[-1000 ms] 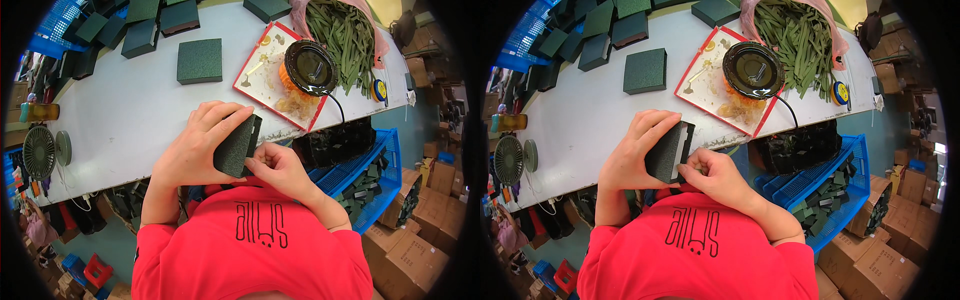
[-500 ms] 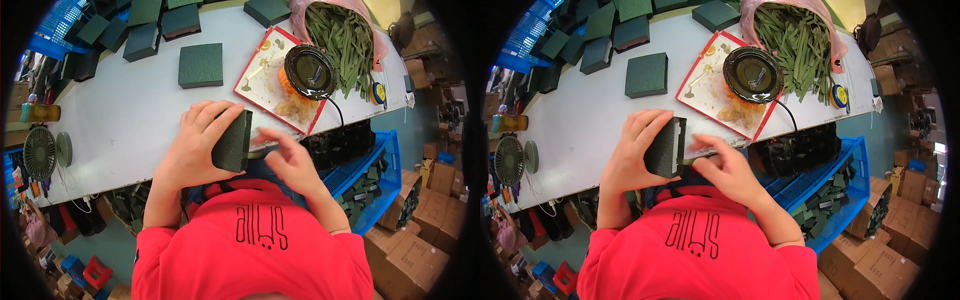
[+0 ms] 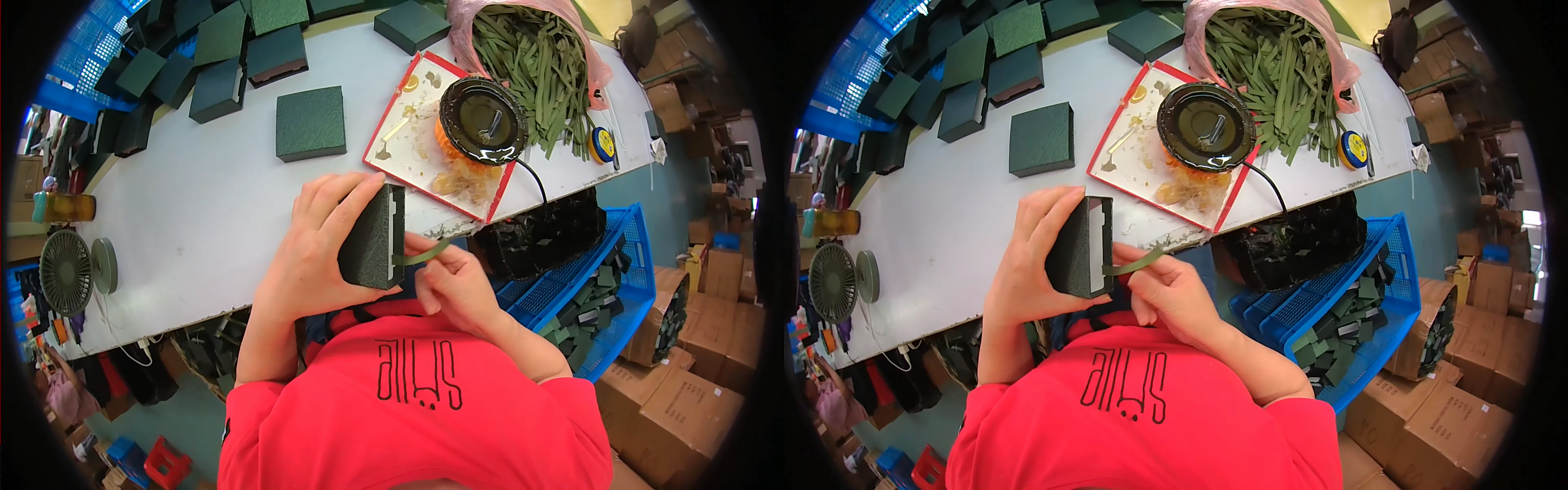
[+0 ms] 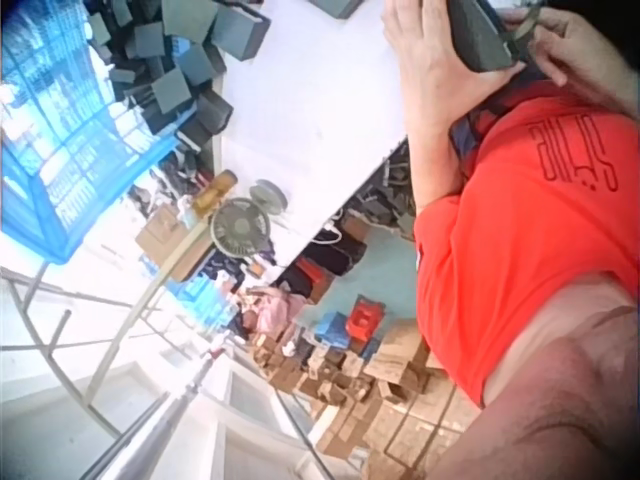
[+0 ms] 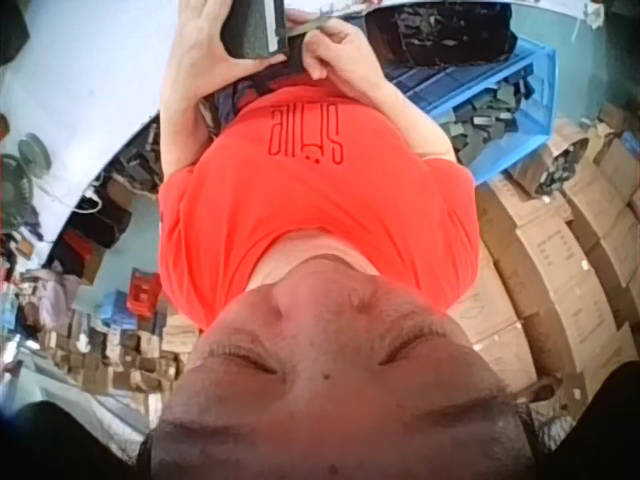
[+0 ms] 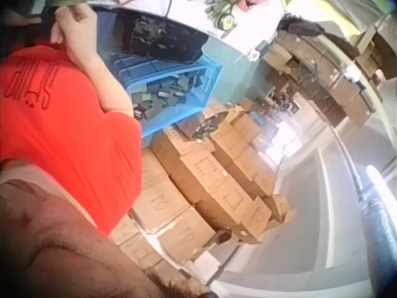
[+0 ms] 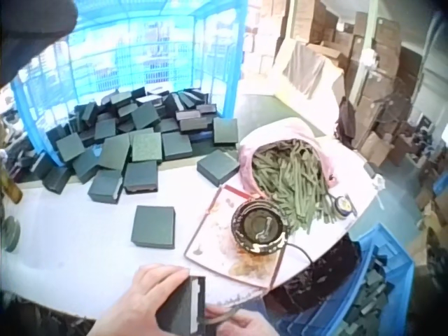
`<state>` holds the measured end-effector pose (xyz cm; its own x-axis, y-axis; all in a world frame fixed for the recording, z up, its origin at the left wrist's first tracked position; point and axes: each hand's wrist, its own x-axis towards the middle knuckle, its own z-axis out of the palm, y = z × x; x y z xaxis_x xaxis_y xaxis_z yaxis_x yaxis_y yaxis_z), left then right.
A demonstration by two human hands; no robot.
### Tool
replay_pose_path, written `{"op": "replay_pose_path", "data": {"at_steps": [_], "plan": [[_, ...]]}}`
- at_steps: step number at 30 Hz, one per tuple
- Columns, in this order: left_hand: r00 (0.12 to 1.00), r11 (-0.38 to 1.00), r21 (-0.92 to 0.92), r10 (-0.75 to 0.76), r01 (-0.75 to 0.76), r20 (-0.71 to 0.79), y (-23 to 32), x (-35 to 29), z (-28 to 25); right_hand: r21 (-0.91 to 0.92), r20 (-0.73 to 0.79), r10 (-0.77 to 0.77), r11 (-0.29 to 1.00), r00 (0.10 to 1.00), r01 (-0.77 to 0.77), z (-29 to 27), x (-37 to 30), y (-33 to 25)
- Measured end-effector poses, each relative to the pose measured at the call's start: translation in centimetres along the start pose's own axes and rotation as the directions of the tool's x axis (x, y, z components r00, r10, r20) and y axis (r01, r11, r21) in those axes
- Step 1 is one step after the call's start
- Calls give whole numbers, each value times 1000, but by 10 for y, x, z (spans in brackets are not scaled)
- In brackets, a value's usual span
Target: The person attaches green fabric handles to small green boxes using a hot glue gun. They pick up a box, apply glue to the handle attachment points, and press the handle into place. The process is repeated for multiple boxes on a white workbench.
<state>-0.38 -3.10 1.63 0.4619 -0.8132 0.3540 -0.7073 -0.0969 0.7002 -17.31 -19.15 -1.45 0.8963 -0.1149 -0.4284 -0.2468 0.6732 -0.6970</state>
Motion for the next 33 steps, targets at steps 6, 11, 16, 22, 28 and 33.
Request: {"op": "replay_pose_path", "data": {"at_steps": [6, 11, 16, 22, 28, 33], "plan": [[999, 998, 51, -38, 36, 39, 0, -5, -8, 136, -214, -247, 951, 945, 279, -18, 0, -9], [987, 986, 92, -145, 139, 66, -6, -20, -16, 167, -377, -298, 910, 877, 381, -28, -1, -25], [992, 988, 116, -113, 105, 61, -6, -19, -21, 245, -429, -343, 846, 835, 473, -43, 2, -28], [988, 988, 103, -121, 112, 92, 0, -19, -21, 217, -525, -391, 797, 756, 563, -45, -1, -31], [990, 992, 91, -96, 87, 99, 1, -15, -15, 141, -440, -435, 831, 786, 539, -49, -4, -38], [989, 993, 91, -88, 78, 120, 2, -11, -10, 20, -412, -499, 832, 763, 555, -47, -5, -47]]}}
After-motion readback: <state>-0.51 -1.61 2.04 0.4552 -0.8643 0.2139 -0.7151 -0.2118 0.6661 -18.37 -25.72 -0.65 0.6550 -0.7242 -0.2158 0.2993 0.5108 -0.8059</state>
